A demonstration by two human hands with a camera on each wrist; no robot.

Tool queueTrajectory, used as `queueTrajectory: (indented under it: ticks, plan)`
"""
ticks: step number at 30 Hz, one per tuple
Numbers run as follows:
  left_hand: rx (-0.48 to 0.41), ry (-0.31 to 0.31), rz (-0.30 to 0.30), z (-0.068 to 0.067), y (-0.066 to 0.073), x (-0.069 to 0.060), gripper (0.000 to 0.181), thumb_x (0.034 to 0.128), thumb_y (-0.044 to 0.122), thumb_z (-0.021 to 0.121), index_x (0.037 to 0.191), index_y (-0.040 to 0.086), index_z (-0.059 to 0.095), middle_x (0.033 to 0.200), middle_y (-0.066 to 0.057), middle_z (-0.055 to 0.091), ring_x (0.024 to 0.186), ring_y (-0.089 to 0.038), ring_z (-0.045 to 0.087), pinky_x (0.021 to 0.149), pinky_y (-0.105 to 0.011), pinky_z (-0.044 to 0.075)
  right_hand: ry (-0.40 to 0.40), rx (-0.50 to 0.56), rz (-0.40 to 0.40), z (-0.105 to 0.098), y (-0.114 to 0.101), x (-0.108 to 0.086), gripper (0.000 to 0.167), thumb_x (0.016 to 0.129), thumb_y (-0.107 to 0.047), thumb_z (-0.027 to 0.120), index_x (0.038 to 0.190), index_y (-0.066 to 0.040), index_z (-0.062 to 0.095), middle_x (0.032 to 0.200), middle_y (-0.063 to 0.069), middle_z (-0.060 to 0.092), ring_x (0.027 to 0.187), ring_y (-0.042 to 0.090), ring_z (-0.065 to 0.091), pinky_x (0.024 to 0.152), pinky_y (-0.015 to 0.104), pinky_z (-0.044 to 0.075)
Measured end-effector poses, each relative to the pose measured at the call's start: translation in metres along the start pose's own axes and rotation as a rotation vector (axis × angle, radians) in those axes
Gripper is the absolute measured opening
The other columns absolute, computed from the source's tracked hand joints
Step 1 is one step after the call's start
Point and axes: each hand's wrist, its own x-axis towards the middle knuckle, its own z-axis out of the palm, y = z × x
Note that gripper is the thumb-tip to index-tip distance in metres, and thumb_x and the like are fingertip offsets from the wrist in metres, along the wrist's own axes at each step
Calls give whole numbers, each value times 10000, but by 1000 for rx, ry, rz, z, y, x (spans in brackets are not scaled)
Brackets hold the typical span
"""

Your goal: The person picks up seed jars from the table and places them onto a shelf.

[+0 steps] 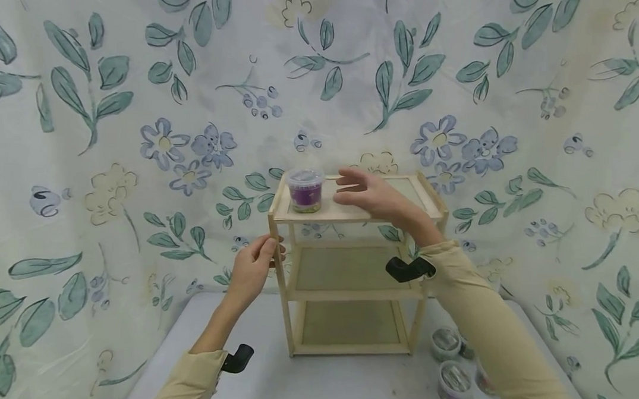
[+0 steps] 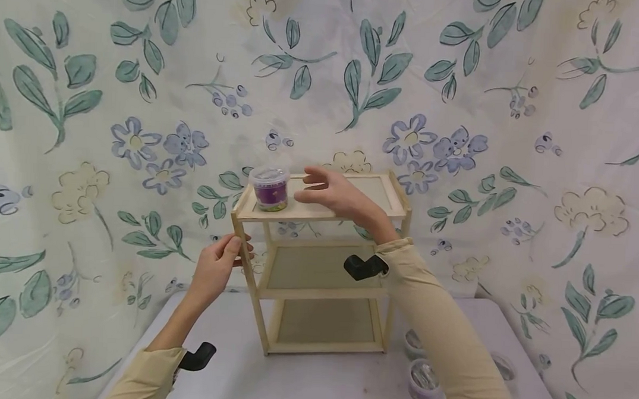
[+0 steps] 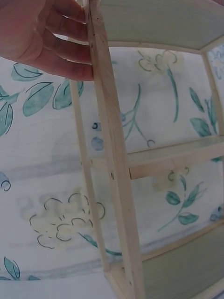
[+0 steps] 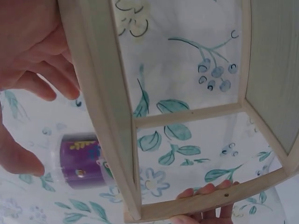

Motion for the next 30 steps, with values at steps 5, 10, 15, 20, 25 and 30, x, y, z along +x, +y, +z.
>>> queueTrajectory:
  ticks: [5,10,15,20,25,30]
  plan:
    - [22,7,-9,-2,-1,-3,422,1075,333,411,1214,-3,625,1041,-211,676,956,-316,684,793,-281,583,51,19,-27,-10,2,-17,699,939,-282,661,1534,-112,335,1500,122,456,1375,264,445,1122,436,379]
    - [31,5,-1,-4,-1,-4,419,1075,328,411,1221,-2,624,1064,-229,670,955,-287,685,777,-214,563,137,105,-107,-25,6,-46,608,957,-230,617,1508,-117,388,1467,141,493,1334,254,497,1127,472,366]
    - [25,-23,8,0,1,0,426,1074,335,410,1227,-1,624,1077,-240,669,976,-311,671,778,-194,555,279,141,-154,-42,18,-93,540,983,-192,573,1495,-125,417,1427,111,535,1285,187,545,1125,411,376]
    - [23,-9,22,-2,2,3,431,1074,330,410,1217,-15,625,1078,-270,657,974,-318,669,772,-191,556,379,284,-226,-42,35,-137,462,997,-90,554,1452,-99,476,1340,63,609,1194,132,609,1037,245,453]
    - [11,9,22,-2,0,1,400,1074,296,421,1206,-17,632,1056,-241,670,953,-304,676,763,-194,559,465,454,-312,-21,83,-184,434,987,61,460,1411,-22,501,1262,41,662,1133,169,643,1004,293,491]
    - [2,-4,13,1,-1,-1,383,1076,274,418,1213,-17,626,1055,-222,669,963,-286,668,770,-200,558,590,573,-170,12,143,-233,404,1020,31,414,1396,-68,523,1242,-12,671,1113,142,653,963,284,517]
